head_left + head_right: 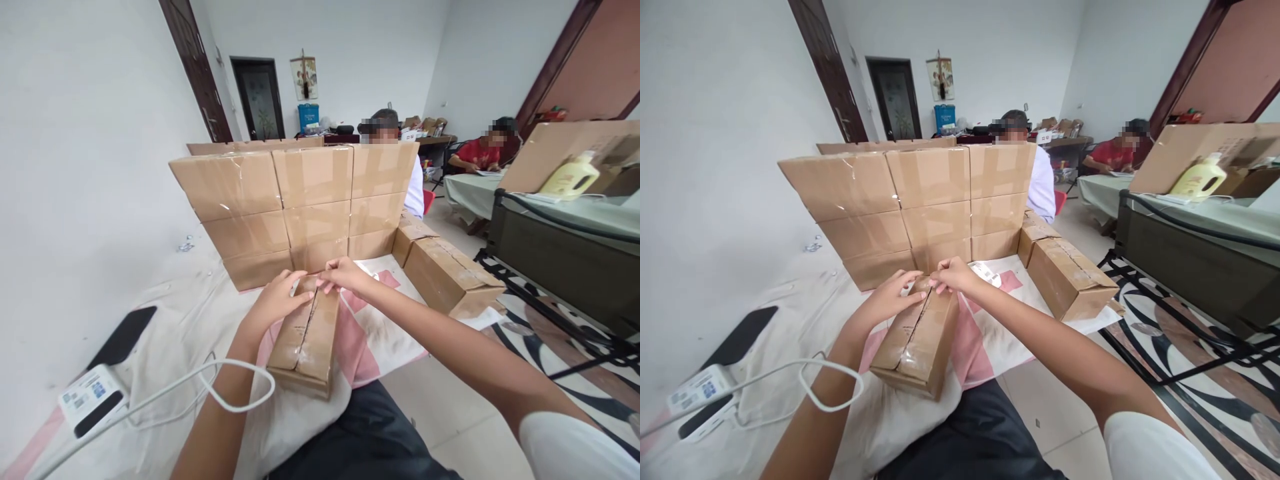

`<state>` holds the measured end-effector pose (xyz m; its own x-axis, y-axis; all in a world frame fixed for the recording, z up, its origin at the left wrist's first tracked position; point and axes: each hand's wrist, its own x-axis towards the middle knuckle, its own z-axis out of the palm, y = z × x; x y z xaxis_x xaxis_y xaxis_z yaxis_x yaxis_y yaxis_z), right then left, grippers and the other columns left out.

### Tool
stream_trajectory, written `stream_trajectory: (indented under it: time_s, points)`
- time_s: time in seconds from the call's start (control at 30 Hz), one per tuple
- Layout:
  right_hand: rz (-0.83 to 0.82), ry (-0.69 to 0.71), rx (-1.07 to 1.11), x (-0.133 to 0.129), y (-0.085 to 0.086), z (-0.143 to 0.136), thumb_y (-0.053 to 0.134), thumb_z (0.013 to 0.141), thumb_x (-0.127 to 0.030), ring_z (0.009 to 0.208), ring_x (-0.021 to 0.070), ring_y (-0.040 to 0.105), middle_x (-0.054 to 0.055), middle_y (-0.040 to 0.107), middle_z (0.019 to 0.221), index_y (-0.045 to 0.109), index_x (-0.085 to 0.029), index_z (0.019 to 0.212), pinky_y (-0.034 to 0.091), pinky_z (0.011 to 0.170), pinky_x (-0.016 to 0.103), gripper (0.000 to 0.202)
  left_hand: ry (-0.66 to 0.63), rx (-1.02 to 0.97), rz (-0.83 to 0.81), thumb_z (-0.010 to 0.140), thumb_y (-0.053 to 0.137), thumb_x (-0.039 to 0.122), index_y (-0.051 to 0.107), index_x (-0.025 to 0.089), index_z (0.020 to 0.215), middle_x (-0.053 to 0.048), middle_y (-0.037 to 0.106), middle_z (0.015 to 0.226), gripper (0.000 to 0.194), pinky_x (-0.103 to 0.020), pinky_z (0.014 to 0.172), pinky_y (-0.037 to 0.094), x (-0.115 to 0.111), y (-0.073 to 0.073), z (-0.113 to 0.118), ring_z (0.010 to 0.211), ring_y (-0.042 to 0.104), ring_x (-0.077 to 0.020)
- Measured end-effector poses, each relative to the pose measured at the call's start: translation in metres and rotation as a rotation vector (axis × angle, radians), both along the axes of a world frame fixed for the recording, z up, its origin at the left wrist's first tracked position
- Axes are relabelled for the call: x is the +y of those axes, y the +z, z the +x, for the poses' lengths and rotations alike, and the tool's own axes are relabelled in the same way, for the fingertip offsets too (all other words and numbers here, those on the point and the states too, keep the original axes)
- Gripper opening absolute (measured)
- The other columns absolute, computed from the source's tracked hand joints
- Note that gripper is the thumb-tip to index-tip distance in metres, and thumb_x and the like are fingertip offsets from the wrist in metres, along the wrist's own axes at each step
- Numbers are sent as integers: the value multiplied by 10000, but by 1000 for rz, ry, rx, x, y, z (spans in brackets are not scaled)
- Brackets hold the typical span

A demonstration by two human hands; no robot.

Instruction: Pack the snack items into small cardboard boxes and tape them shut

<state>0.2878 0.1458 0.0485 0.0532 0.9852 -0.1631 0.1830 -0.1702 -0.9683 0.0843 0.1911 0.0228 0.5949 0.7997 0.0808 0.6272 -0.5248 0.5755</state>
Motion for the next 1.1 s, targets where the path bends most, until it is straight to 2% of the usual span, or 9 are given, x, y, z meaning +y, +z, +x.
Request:
stream_trajectory:
  time_s: [0.07,0.17,0.27,0.43,0.6,0.73,0.83,0.97,1.1]
  points:
    - [-6,0,-8,2,-3,-2,794,762,-212,491,86,652,62,780,771,386,-185,596,318,386,143,441,-65,-72,-35,822,669,562,617,265,1323,-67,591,1252,584,-366,1021,445,11,-4,2,1168,587,-251]
    - [-10,3,-14,4,-7,-2,778,772,-225,491,82,648,64,785,797,375,-188,600,312,397,150,440,-154,-157,-102,819,650,624,729,227,1061,-60,597,1099,471,-367,967,442,20,-3,3,1058,579,-241]
    - [-8,18,-49,3,-7,0,756,775,-225,480,79,633,53,784,811,380,-187,592,321,411,165,420,-199,-171,-146,866,562,598,707,192,843,-39,597,912,431,-342,863,424,25,3,5,903,548,-213]
    - [-29,88,-404,-7,2,11,673,841,-339,412,76,522,10,680,595,589,-169,568,384,459,211,332,-264,-99,-296,842,573,554,630,181,779,22,533,731,383,-279,670,337,38,17,5,719,455,-151]
    - [-85,146,-591,-7,2,20,659,842,-421,413,119,523,17,584,467,561,-181,495,397,474,250,433,-353,46,-380,755,649,552,613,177,686,25,495,685,383,-277,629,277,57,29,14,686,413,-139]
    - [-117,153,-610,0,-1,21,665,817,-400,447,133,536,12,551,444,575,-186,508,390,478,250,387,-346,137,-353,703,648,522,595,183,633,28,442,640,350,-286,625,259,65,32,25,657,371,-138]
    - [-106,138,-718,4,0,18,671,811,-424,498,160,572,28,547,461,567,-188,501,359,482,266,403,-322,197,-332,684,627,512,587,191,617,28,424,621,330,-292,610,245,66,32,28,634,355,-138]
    - [-123,89,-913,9,4,7,736,765,-484,672,260,679,95,636,606,561,-201,551,401,552,308,395,-262,286,-296,661,622,494,581,195,600,26,430,596,308,-305,590,225,63,28,33,596,351,-136]
    - [-141,37,-976,15,3,7,820,670,-596,896,351,713,138,686,726,603,-209,632,483,670,351,445,-160,374,-246,633,668,475,542,201,565,28,418,555,309,-311,586,210,61,27,35,567,362,-138]
